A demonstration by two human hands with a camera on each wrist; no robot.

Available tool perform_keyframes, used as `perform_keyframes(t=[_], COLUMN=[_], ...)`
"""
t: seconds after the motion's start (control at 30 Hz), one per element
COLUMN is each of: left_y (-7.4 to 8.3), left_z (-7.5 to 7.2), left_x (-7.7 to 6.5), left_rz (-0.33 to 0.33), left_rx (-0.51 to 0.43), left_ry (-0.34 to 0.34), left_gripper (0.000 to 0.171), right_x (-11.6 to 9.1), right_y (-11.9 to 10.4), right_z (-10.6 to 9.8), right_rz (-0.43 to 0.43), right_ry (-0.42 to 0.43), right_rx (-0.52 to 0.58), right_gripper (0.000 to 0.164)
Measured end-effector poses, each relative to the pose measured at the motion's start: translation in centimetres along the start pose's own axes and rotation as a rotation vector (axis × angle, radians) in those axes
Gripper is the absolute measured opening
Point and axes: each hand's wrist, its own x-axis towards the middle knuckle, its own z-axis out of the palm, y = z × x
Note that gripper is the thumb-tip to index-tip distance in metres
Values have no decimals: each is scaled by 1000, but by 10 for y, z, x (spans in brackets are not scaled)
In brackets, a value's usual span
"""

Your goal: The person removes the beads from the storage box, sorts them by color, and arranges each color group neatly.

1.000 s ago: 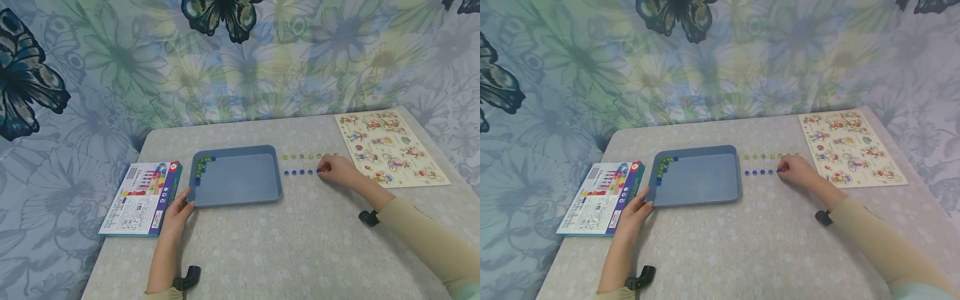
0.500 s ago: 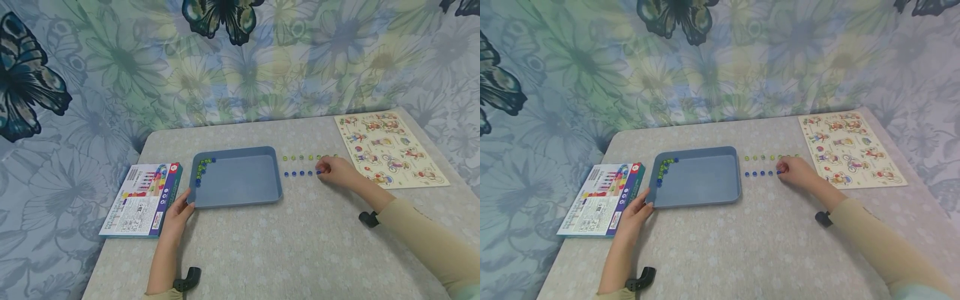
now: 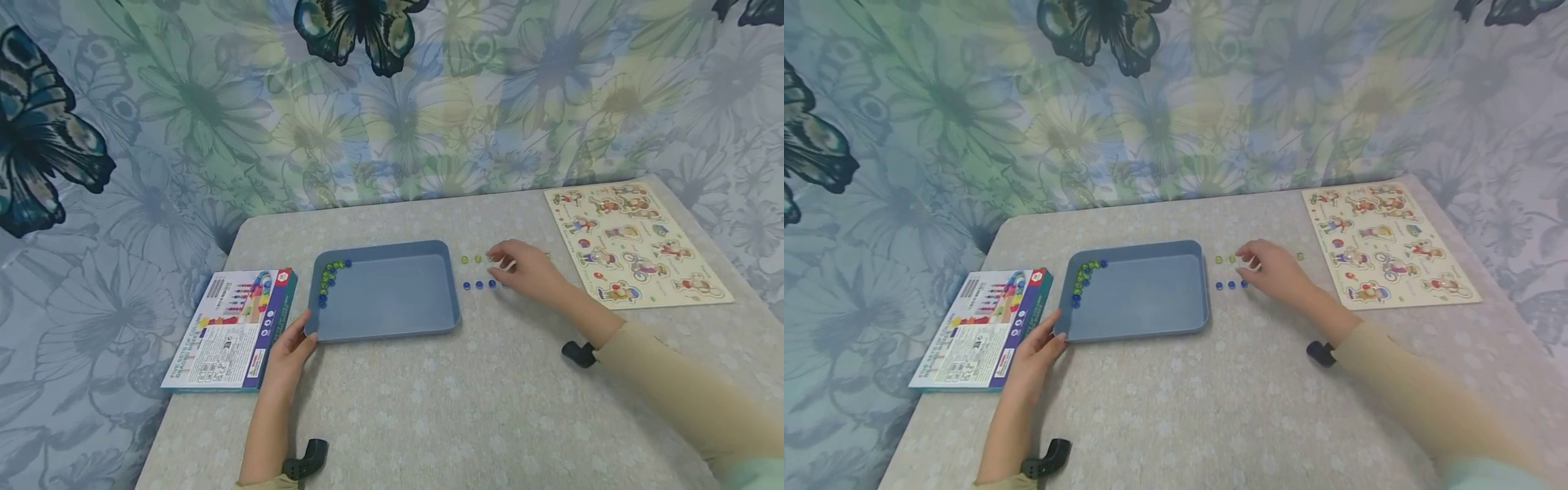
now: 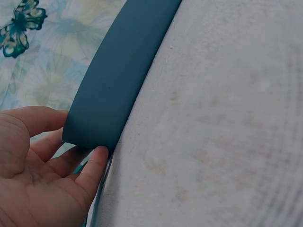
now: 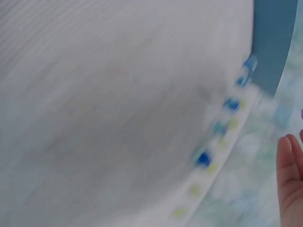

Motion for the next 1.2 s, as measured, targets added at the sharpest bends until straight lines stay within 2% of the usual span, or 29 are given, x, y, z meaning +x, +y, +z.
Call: perform_keyframes(t=[0.13, 0.2, 0.4, 0.5, 0.63, 0.77, 0.97, 1.2], left_y=[0, 0, 1, 0, -1, 0, 2, 3], left_z=[0, -1, -1, 0, 0, -2, -2, -2], left_x=[0, 0, 0, 0, 0, -1, -2, -1], left_rz=[-5, -13, -19, -12, -5, -8, -16, 6], left_rx=[-1, 0, -3, 4, 11, 4, -2, 4], left_ry=[-5, -4, 3, -9, -11, 5, -1, -12], left_gripper=[52, 53, 52, 52, 53, 52, 52, 52], right_x=[13, 22, 46, 52, 62, 80, 101, 110], right_y=[-35, -51, -97, -113, -135, -158, -179, -184], right_z=[18, 30, 77, 102, 128, 148, 176, 193], right_rz=[-134, -169, -207, -183, -108, -59, -43, -21], right_ry=[-35, -64, -181, -239, -301, -327, -313, -263], right_rx=[-31, -18, 156, 202, 197, 168, 75, 24], right_gripper=[29, 29, 29, 29, 29, 29, 29, 28])
